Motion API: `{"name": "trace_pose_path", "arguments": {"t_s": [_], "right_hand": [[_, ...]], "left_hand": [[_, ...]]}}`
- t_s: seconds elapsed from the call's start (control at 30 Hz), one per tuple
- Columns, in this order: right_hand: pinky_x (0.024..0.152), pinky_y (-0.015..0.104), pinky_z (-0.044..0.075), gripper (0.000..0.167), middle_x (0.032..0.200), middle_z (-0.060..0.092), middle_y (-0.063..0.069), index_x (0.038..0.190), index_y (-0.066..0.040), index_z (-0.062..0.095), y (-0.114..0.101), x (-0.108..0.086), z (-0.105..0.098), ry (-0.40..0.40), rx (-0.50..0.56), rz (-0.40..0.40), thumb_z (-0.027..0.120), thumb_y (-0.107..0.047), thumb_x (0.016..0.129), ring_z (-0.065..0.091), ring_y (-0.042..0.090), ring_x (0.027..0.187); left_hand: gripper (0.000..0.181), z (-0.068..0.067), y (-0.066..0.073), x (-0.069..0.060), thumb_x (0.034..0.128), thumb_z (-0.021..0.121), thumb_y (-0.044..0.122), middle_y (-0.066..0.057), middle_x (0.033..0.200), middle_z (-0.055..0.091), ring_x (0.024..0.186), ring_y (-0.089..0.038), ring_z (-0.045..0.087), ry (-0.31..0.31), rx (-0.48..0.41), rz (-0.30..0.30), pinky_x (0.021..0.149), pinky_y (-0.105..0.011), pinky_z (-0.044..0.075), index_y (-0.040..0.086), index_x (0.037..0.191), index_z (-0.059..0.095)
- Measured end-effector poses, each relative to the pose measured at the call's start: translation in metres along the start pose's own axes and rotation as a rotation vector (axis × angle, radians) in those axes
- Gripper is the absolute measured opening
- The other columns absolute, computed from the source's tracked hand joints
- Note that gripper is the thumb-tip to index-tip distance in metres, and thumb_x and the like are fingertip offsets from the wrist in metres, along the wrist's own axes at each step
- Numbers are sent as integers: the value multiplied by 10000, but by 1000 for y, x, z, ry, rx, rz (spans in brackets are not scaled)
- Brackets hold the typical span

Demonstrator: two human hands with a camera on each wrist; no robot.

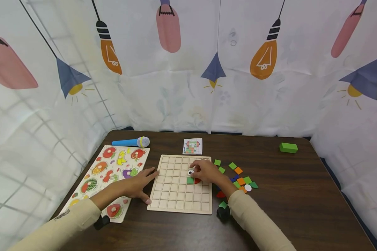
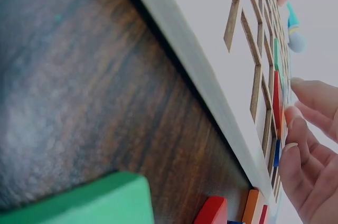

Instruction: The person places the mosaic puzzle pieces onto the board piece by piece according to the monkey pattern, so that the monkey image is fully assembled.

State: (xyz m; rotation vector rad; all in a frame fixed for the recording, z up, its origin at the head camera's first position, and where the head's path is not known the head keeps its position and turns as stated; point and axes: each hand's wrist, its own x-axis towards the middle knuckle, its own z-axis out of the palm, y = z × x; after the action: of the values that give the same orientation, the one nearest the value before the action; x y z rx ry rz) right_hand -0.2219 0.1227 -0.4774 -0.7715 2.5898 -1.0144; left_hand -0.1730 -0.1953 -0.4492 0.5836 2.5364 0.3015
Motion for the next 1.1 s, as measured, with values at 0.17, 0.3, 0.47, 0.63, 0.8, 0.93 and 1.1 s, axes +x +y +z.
{"name": "trace_pose_path", "arguments": {"t_s": [0.17,0.3,0.47,0.63,0.8,0.93,1.1], "right_hand": [[684,229,467,230,802,618,-50,1120,-71,718,-1,0,-1,2,-1,16,744,-165,912,533,83,716],[692,231,473,225,815,621,-49,1117,-72,714,-1,-1,-1,6,3,8,741,-167,915,534,82,723],[678,226,463,219,802,616,-49,1104,-71,716,0,-2,-2,19,-7,-8,746,-172,911,529,82,718],[645,228,439,184,794,613,-51,1068,-97,732,0,-4,-4,26,-2,29,759,-173,902,530,103,715],[652,235,443,180,805,624,-51,1075,-116,749,1,-2,-4,14,2,49,757,-182,907,534,107,724],[668,253,473,187,827,647,-49,1086,-122,767,2,1,-4,7,5,37,755,-182,910,540,105,741],[674,266,479,183,873,661,-35,1074,-127,792,-4,2,-6,-8,-28,40,758,-193,908,534,111,767]], "left_hand": [[1100,-1,0,-1,745,868,436,-207,1657,159,1524,-422,179,-1,-6,3,1144,-594,356,129,1597,243],[1103,-3,2,-2,747,870,427,-210,1656,156,1522,-427,182,-3,-8,6,1141,-596,359,121,1598,237],[1094,-3,3,-1,749,863,437,-204,1658,161,1525,-421,180,-4,-3,-3,1144,-600,354,134,1598,242],[1101,-2,2,0,749,864,439,-205,1659,151,1526,-421,174,-7,-6,-1,1142,-591,361,134,1600,235],[1105,-2,0,0,747,866,440,-207,1659,150,1527,-421,171,-10,-6,-4,1143,-595,356,135,1601,233],[1099,-1,0,0,744,864,452,-206,1657,159,1528,-415,170,-10,-1,-6,1148,-604,345,138,1597,245],[1098,-1,0,0,741,863,458,-206,1656,164,1527,-411,177,-5,3,-2,1146,-598,352,138,1595,252]]}}
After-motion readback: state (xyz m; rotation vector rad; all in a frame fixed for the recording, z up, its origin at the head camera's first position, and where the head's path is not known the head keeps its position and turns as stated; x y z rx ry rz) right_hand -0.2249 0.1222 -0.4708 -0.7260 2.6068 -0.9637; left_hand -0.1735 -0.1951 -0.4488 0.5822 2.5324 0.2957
